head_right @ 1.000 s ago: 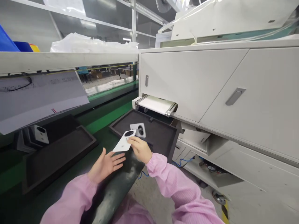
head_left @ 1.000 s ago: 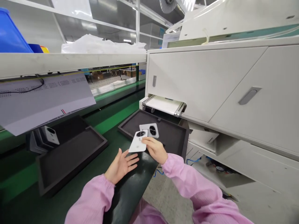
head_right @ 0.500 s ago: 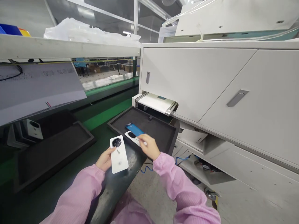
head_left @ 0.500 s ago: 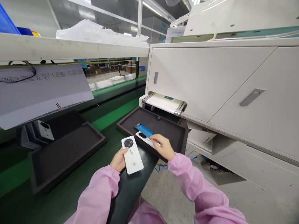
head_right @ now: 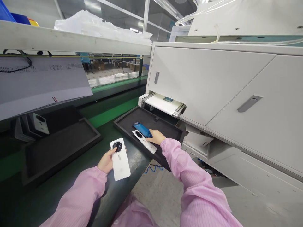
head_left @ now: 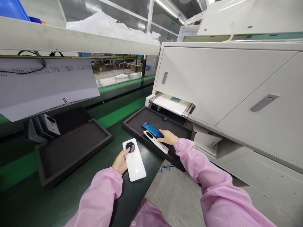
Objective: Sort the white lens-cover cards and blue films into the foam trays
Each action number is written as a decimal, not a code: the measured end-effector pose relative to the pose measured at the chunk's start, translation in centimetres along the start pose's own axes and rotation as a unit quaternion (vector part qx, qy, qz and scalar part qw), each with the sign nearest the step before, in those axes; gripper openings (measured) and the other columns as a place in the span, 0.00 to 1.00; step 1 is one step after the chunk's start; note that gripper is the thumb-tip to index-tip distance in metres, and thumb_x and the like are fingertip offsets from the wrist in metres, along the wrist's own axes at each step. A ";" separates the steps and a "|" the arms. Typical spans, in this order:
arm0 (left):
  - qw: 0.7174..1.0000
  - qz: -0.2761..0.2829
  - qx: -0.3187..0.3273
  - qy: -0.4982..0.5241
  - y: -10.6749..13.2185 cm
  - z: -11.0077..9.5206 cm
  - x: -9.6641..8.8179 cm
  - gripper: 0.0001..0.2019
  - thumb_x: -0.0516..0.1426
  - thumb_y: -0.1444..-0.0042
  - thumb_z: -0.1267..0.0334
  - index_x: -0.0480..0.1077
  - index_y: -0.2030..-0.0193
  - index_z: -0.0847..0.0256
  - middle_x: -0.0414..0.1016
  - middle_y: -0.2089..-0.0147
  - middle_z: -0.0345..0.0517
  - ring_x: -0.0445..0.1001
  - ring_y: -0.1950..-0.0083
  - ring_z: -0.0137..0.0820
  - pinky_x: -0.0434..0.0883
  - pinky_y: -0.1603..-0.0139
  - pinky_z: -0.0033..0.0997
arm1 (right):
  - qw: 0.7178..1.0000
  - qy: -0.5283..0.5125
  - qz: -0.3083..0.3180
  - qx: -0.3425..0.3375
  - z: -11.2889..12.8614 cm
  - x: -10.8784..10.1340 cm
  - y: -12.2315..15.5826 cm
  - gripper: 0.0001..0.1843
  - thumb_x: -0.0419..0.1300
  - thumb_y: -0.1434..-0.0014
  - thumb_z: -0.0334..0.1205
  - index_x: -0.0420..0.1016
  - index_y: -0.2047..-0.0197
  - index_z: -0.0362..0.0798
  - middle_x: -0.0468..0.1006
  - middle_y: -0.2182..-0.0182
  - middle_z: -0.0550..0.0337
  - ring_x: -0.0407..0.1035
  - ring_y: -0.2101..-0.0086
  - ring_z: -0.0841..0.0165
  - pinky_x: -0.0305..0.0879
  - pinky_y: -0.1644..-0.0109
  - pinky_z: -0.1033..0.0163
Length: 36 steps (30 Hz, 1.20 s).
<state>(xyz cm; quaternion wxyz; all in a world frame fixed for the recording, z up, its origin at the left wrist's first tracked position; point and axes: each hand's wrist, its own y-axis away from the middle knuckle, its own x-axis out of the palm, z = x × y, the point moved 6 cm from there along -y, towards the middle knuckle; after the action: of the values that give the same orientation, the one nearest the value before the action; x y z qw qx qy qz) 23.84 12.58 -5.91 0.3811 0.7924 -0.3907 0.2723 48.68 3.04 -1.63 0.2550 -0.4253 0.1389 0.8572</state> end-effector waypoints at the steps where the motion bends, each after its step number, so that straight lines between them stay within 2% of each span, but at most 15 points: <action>1: 1.000 0.001 -0.001 0.003 0.0 0.0 0.0 0.13 0.54 0.45 0.68 0.67 0.53 0.70 0.79 0.65 0.55 0.78 0.61 0.41 0.74 0.60 0.38 | 1.000 -0.016 -0.005 0.008 -0.1 -0.2 -0.2 0.17 0.68 0.62 0.37 0.73 0.66 0.46 0.78 0.63 0.52 0.70 0.56 0.58 0.62 0.53 0.62; 4: 1.000 0.002 0.004 0.008 0.0 0.0 -0.2 0.13 0.54 0.45 0.68 0.67 0.53 0.68 0.79 0.65 0.54 0.79 0.62 0.40 0.74 0.59 0.40 | 0.995 -0.088 -0.022 0.031 -0.4 -1.1 -0.8 0.06 0.64 0.57 0.33 0.71 0.72 0.46 0.78 0.71 0.56 0.72 0.62 0.62 0.64 0.56 0.63; 6: 1.000 0.004 0.008 0.012 -0.1 0.0 -0.4 0.13 0.55 0.45 0.69 0.67 0.53 0.67 0.79 0.65 0.53 0.78 0.62 0.40 0.73 0.57 0.41 | 0.987 -0.154 -0.034 0.042 -0.6 -2.1 -1.0 0.02 0.60 0.51 0.35 0.70 0.72 0.46 0.76 0.74 0.58 0.73 0.69 0.65 0.67 0.61 0.63; 10: 0.999 0.016 0.017 0.022 0.1 0.0 -0.6 0.18 0.55 0.45 0.70 0.64 0.47 0.65 0.79 0.64 0.50 0.79 0.62 0.38 0.72 0.54 0.42 | 0.951 -0.304 -0.044 0.034 -0.1 -4.2 -0.5 0.10 0.54 0.44 0.42 0.67 0.62 0.44 0.76 0.72 0.56 0.72 0.74 0.69 0.70 0.70 0.62; 14: 0.998 0.048 0.017 0.040 0.8 -0.3 0.0 0.25 0.54 0.44 0.68 0.56 0.38 0.62 0.78 0.57 0.55 0.77 0.56 0.43 0.68 0.51 0.46 | 0.916 -0.400 0.004 -0.011 2.4 -4.8 1.0 0.18 0.59 0.49 0.50 0.66 0.61 0.46 0.74 0.73 0.61 0.70 0.77 0.71 0.70 0.75 0.63; 17: 0.993 0.099 -0.006 0.063 1.5 -0.3 0.7 0.27 0.53 0.43 0.64 0.53 0.36 0.61 0.75 0.50 0.59 0.73 0.49 0.48 0.65 0.48 0.49 | 0.901 -0.427 0.065 -0.041 5.0 -3.9 1.8 0.22 0.64 0.54 0.52 0.68 0.61 0.46 0.72 0.76 0.64 0.66 0.81 0.74 0.66 0.79 0.67; 19: 0.989 0.122 -0.026 0.085 2.0 -0.3 0.9 0.27 0.53 0.42 0.61 0.54 0.36 0.61 0.73 0.48 0.59 0.71 0.47 0.50 0.62 0.46 0.50 | 0.894 -0.433 0.104 -0.058 6.8 -2.7 2.0 0.22 0.64 0.54 0.52 0.69 0.60 0.46 0.73 0.75 0.64 0.66 0.80 0.75 0.64 0.78 0.69; 23: 0.983 0.124 -0.052 0.124 3.3 -0.2 0.4 0.27 0.49 0.41 0.51 0.59 0.39 0.63 0.75 0.51 0.60 0.73 0.52 0.51 0.62 0.49 0.61 | 0.883 -0.427 0.175 -0.086 10.4 1.0 2.5 0.19 0.63 0.51 0.51 0.70 0.60 0.47 0.73 0.73 0.64 0.67 0.76 0.75 0.65 0.73 0.70; 26: 0.981 0.130 -0.027 0.140 4.5 -0.8 -0.1 0.25 0.49 0.42 0.50 0.60 0.40 0.55 0.75 0.50 0.54 0.74 0.54 0.50 0.63 0.53 0.65 | 0.889 -0.384 0.229 -0.100 12.3 3.8 3.1 0.17 0.60 0.47 0.50 0.70 0.59 0.47 0.72 0.75 0.65 0.65 0.78 0.76 0.62 0.76 0.70; 29: 0.981 0.131 -0.019 0.142 5.4 -1.0 -0.6 0.25 0.50 0.43 0.47 0.59 0.40 0.50 0.72 0.46 0.51 0.73 0.53 0.50 0.64 0.55 0.65 | 0.894 -0.369 0.225 -0.119 13.0 4.6 3.0 0.17 0.59 0.46 0.48 0.67 0.56 0.48 0.72 0.74 0.66 0.66 0.77 0.75 0.63 0.74 0.70; 33: 0.978 0.144 -0.015 0.152 6.1 -0.9 -1.1 0.31 0.48 0.46 0.40 0.59 0.39 0.54 0.74 0.49 0.53 0.74 0.55 0.49 0.66 0.55 0.57 | 0.870 -0.440 0.171 -0.143 13.1 3.3 2.1 0.19 0.63 0.50 0.46 0.66 0.56 0.48 0.73 0.73 0.65 0.67 0.76 0.75 0.64 0.71 0.69; 36: 0.979 0.142 0.011 0.147 6.1 -1.0 -1.2 0.31 0.47 0.44 0.41 0.62 0.42 0.60 0.76 0.54 0.55 0.75 0.56 0.46 0.65 0.52 0.50 | 0.885 -0.391 0.206 -0.149 13.9 4.3 2.4 0.18 0.62 0.49 0.46 0.68 0.57 0.47 0.74 0.74 0.64 0.67 0.77 0.76 0.64 0.72 0.69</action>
<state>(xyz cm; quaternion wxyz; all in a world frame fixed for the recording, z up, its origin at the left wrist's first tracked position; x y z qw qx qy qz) 17.96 11.42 -3.84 0.3826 0.6845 -0.4363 0.4413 35.98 8.71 3.38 0.0400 -0.0504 -0.0174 0.9978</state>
